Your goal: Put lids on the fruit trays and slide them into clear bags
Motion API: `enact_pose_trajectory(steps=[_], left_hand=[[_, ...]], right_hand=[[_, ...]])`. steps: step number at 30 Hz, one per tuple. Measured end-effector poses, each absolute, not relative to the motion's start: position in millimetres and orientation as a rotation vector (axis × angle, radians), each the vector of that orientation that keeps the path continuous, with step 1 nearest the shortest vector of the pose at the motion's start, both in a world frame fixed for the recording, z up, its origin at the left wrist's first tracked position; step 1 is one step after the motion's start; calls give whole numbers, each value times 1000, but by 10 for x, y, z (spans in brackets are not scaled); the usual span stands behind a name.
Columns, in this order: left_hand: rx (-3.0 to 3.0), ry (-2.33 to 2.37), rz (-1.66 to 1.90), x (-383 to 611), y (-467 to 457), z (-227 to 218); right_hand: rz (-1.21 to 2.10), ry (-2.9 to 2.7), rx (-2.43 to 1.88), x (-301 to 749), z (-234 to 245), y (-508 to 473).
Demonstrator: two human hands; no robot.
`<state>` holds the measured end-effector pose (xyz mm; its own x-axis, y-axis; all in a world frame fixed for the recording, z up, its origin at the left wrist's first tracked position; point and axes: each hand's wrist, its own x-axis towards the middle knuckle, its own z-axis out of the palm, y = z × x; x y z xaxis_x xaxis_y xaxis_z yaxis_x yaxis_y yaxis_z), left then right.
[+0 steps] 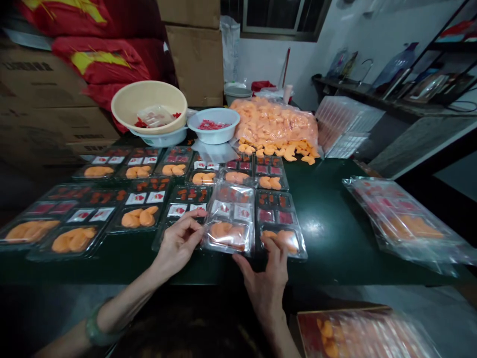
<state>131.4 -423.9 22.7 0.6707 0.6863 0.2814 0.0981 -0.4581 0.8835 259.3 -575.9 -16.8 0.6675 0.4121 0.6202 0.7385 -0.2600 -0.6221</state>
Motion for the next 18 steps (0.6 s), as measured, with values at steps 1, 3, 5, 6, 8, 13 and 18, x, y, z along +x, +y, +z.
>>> enact_pose_trajectory(steps=[1,3,5,6,8,13,18], left_hand=[[1959,598,794,1328,-4219,229],[2000,570,796,1350,-4195,247],[2074,536,809,1359,-4186,270],[2128,521,827,1358,-4182,278],[2274,506,867,1344,-4174,281],[2621,467,992,1279,-4187,223],[2693,499,1054,1236,-4189,192]], right_hand=[[-499,-1024,-1910,2606,-153,-5743],[-544,-1254,-1899,2620,-109,-5683],[-483,-1420,-1841,2620,-56,-5595],[-448,-1462,-1810,2616,-31,-5542],[-448,-1470,-1794,2606,8,-5430],[-544,-1433,-1919,2562,11,-5147],[-614,-1452,-1937,2486,8,-4880]])
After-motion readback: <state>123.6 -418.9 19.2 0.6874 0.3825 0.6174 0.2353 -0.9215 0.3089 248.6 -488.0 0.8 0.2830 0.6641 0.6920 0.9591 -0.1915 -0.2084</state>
